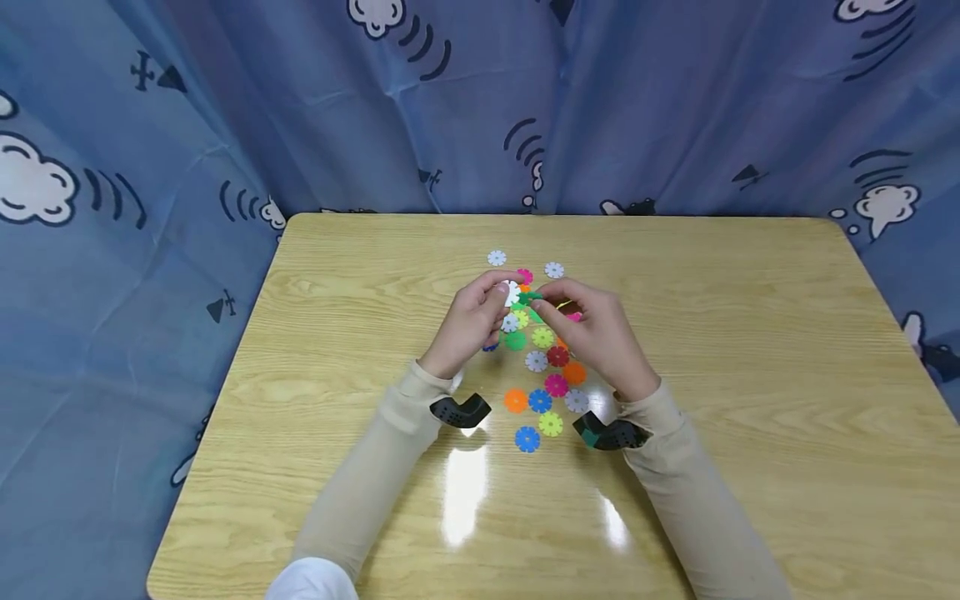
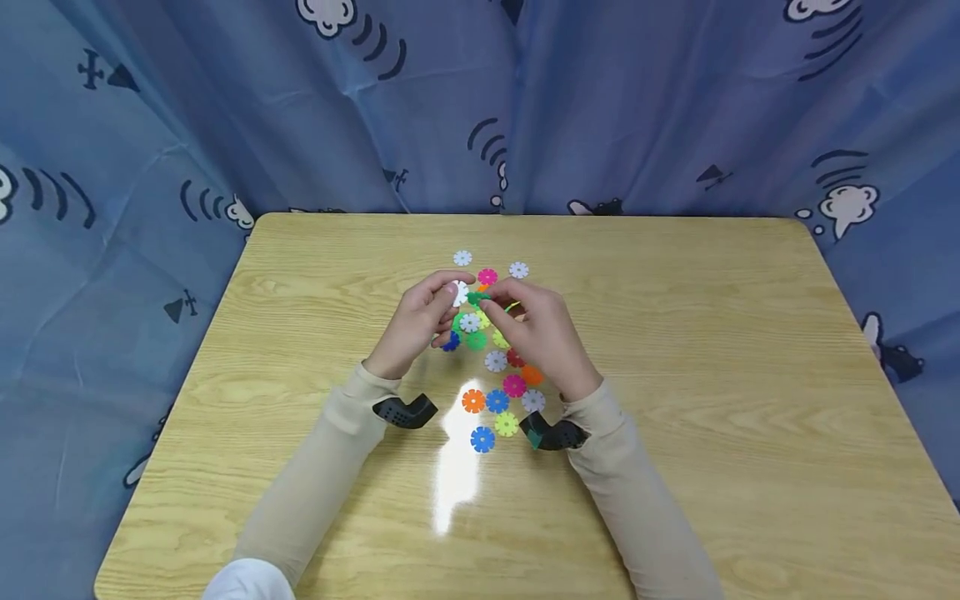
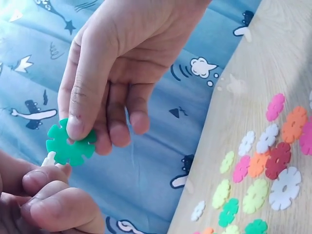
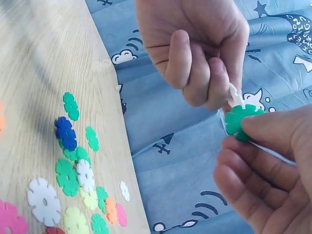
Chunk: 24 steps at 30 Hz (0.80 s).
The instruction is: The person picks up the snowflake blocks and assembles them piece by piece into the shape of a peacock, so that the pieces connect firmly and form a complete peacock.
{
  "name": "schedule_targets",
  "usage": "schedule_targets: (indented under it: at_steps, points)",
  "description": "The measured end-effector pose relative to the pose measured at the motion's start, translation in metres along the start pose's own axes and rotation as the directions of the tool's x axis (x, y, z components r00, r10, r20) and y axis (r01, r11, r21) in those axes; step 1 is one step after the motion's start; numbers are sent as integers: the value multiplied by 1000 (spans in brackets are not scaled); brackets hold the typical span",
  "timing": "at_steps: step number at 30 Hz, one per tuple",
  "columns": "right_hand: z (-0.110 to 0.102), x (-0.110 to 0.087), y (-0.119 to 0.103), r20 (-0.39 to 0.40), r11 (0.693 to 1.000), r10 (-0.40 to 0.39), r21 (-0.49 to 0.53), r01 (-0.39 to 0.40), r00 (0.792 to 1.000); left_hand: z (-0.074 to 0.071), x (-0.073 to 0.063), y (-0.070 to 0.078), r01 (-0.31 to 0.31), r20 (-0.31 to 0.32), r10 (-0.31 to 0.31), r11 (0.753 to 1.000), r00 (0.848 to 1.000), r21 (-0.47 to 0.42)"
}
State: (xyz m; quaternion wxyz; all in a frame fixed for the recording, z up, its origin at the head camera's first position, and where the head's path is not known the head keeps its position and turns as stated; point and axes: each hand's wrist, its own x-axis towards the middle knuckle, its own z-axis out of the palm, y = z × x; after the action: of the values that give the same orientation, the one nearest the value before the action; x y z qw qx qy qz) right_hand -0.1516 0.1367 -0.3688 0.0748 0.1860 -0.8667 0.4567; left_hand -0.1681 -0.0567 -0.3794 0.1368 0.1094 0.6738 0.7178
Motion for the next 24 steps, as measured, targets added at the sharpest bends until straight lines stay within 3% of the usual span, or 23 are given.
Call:
schedule_targets:
  at_steps: [10, 20, 24]
  points:
    - [6, 1, 0, -17, 993, -95, -69, 94, 995, 2, -3, 2, -31, -36, 36, 990, 999, 136]
    - [10, -1, 1, -33, 985, -110, -138, 104, 993, 8, -2, -2, -20, -58, 36, 969, 998, 247]
    - [11, 0, 1, -41, 980, -120, -166, 111, 992, 7, 0, -4, -18, -51, 32, 967, 998, 254]
